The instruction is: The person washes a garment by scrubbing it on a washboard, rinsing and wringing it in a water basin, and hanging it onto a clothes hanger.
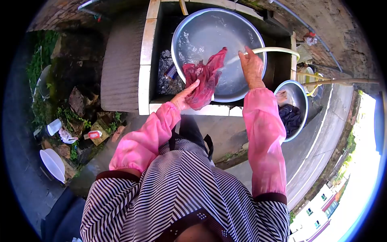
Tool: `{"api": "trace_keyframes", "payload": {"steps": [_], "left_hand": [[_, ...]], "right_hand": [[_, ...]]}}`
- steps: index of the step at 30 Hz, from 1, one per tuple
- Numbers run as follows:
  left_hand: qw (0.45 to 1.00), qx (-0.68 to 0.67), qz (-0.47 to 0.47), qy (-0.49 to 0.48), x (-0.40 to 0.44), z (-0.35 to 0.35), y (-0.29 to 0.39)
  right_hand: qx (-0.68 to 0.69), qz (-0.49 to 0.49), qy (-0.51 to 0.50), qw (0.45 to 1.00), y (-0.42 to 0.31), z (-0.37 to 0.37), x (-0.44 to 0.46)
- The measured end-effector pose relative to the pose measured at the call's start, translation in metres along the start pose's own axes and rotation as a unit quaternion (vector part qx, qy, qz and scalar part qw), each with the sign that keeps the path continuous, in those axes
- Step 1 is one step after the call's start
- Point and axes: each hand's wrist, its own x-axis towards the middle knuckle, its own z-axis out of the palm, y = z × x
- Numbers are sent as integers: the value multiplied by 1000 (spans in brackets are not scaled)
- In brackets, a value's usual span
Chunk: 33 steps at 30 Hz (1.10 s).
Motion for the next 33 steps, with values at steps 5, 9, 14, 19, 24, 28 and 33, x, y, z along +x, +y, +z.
{"api": "trace_keyframes", "payload": {"steps": [5,9,14,19,24,28,33], "left_hand": [[998,39,0,45,-17,7,6],[993,107,27,51,-20,8,12],[994,102,-20,11,-16,38,27],[993,52,-23,-106,18,124,68],[970,162,42,-178,10,218,91],[943,282,85,-156,17,229,101],[909,403,92,62,97,112,118]], "right_hand": [[378,216,-174,884,5,27,-80],[374,277,-148,873,34,37,-163],[428,379,-77,817,34,7,-229],[443,373,10,815,40,-16,-256],[463,391,32,795,41,-22,-268],[476,420,27,772,48,3,-292],[475,435,-8,765,50,23,-318]]}}
